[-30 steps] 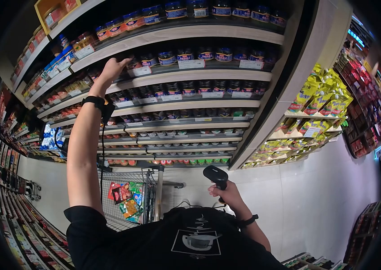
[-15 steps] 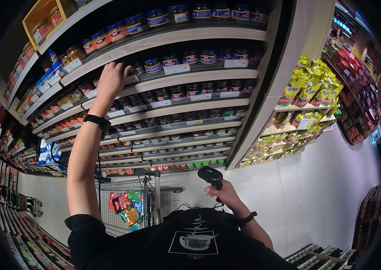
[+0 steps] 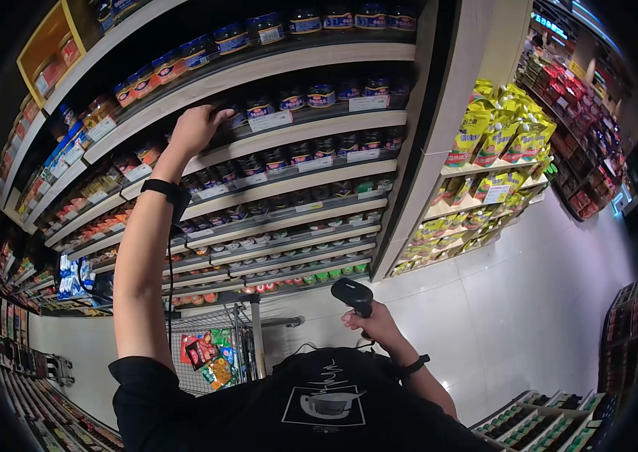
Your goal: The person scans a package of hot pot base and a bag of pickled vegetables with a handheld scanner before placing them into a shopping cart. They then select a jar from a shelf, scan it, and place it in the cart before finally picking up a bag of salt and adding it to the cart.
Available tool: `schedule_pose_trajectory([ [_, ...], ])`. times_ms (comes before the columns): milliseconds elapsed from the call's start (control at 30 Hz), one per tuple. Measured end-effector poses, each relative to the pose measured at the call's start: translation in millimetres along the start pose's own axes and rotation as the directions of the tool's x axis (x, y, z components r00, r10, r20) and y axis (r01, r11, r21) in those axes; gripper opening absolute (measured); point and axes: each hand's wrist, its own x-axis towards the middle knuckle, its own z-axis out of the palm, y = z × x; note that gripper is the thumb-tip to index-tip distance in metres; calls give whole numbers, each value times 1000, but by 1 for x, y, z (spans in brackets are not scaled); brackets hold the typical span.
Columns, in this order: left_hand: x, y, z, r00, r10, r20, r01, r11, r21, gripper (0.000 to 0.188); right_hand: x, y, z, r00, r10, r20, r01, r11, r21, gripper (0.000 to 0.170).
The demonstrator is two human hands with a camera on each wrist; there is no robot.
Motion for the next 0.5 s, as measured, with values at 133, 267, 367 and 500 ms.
schedule_pose_trajectory([
  [133, 3, -1, 0, 997, -65, 33, 68, 991, -119, 63, -3, 1, -2, 1000, -9, -19, 10, 1000, 13, 38],
  [267, 9, -7, 1, 995, -68, 75, 80, 982, -169, 69, -1, 2, -2, 999, -4, -35, 3, 1000, -8, 39],
  [367, 17, -17, 19, 999, 37, -25, -39, 996, -81, 79, -1, 3, -2, 999, 15, -29, -16, 999, -34, 39],
  [500, 21, -6, 9, 993, -36, 117, 31, 998, 47, 94, -4, -8, 5, 999, -13, -38, 13, 1000, -13, 31],
])
